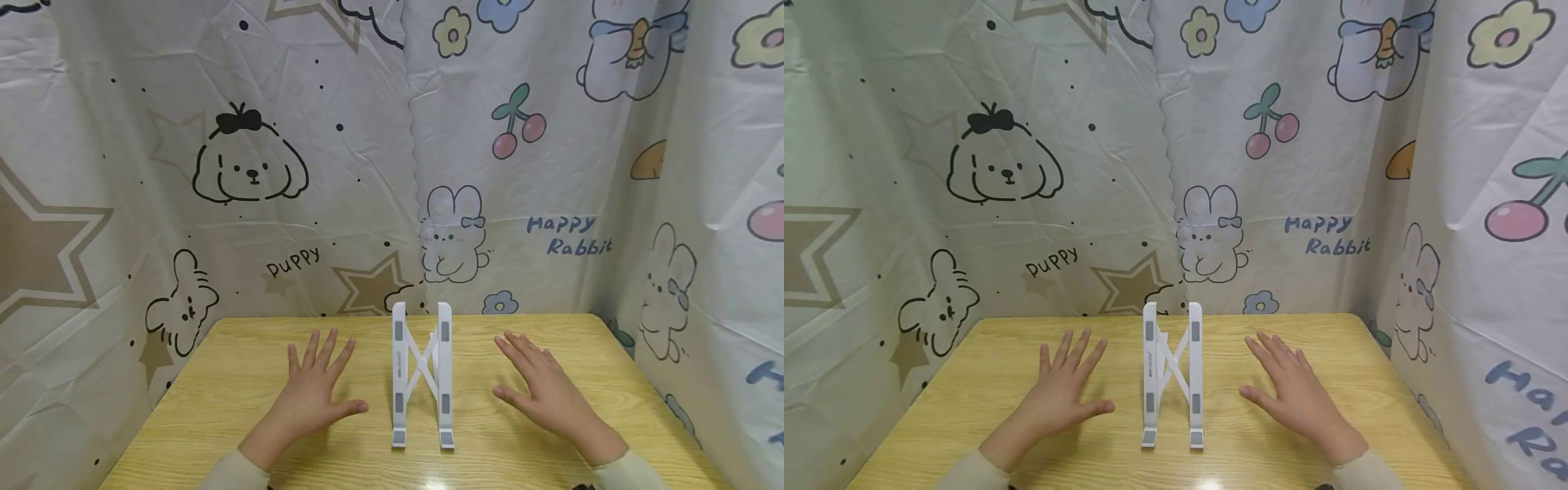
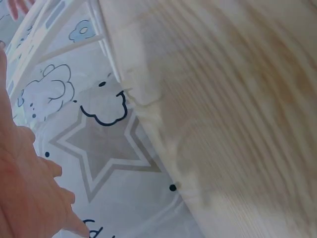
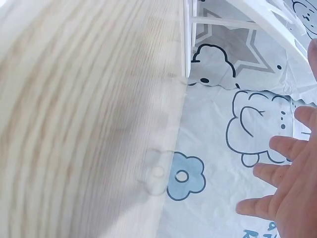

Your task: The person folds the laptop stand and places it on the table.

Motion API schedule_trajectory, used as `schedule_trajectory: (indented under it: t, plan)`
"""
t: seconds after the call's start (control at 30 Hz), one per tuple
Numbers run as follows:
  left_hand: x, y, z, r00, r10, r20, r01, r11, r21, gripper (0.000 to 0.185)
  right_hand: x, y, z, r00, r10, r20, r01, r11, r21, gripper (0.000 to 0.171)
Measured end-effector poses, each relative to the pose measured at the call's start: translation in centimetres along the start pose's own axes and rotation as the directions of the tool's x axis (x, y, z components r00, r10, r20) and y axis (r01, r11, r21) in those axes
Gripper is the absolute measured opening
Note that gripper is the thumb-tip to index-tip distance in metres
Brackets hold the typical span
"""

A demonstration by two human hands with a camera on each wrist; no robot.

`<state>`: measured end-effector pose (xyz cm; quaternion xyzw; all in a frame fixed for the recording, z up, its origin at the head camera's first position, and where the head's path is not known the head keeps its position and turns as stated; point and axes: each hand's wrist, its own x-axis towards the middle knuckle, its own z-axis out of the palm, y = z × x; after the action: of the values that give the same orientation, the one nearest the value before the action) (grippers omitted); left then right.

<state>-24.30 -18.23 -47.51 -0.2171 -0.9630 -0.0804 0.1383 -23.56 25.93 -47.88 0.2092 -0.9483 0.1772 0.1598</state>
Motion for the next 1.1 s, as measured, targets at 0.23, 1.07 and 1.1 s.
schedule_trajectory:
  t: [0.23,1.07,1.1]
  plan:
    - [0.8,1.0,-0.1,1.000,-0.017,0.001,0.017,0.985,-0.171,0.108,0.1,-0.6,0.3,1.000,0.013,-0.016,-0.011,0.994,0.110,0.081]
    - [2.0,3.8,1.0,0.981,-0.143,0.128,0.184,0.511,-0.840,0.082,1.0,-2.6,2.2,0.986,0.132,0.107,-0.168,0.669,0.724,0.066]
    - [2.1,3.8,1.1,0.980,-0.144,0.135,0.188,0.479,-0.857,0.080,1.1,-2.6,2.2,0.986,0.128,0.107,-0.165,0.650,0.741,0.066]
